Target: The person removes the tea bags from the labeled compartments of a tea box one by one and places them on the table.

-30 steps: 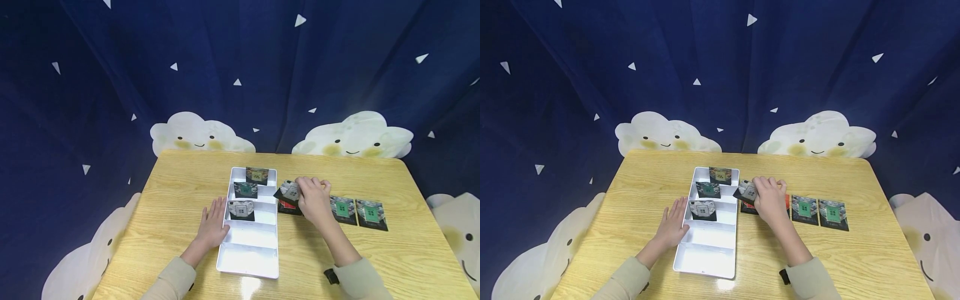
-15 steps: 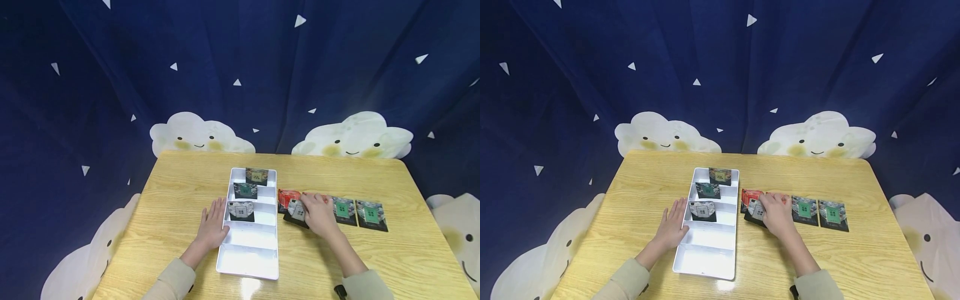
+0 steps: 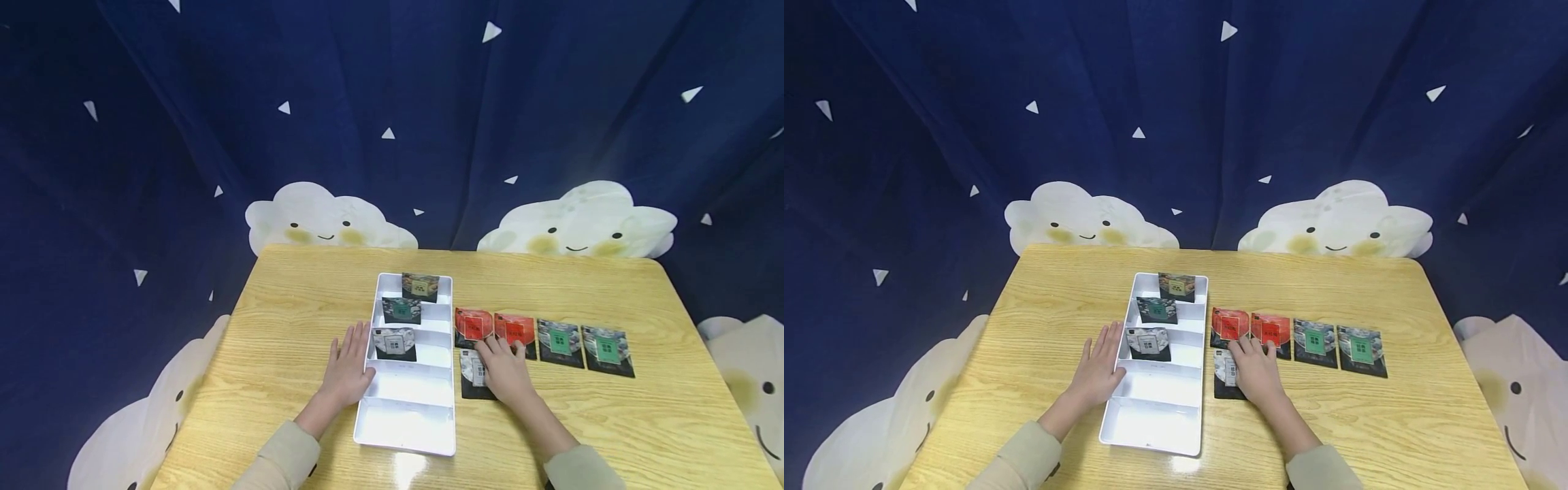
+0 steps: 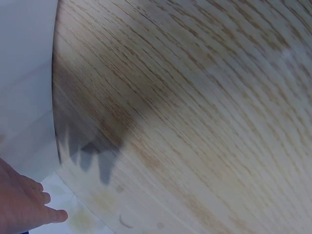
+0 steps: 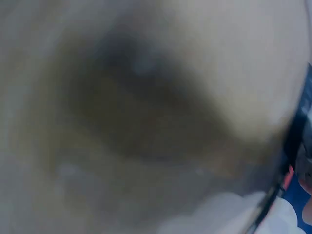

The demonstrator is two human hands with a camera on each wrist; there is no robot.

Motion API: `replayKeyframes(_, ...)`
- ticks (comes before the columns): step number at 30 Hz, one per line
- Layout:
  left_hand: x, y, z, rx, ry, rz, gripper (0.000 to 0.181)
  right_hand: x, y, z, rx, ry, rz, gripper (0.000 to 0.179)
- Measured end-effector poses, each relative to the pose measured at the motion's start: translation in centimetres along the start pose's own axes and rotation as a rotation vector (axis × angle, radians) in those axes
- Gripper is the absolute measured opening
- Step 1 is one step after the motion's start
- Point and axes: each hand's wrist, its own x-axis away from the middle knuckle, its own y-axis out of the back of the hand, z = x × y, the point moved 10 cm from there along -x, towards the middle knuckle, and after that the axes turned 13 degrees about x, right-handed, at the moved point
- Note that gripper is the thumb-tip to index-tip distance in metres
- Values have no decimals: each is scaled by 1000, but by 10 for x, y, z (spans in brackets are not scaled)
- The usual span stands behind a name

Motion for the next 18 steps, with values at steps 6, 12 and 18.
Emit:
replayKeyframes(6, 0, 0, 0, 4, -1, 0, 75, 6, -8, 6, 16, -36, -68, 26)
replayKeyframes(12, 0, -1, 0, 10, 5, 6, 75, 9, -16, 10, 23, -52, -24, 20)
replayKeyframes(18, 0, -1, 0, 7, 5, 11, 76, 10, -18, 10, 40, -67, -59, 20)
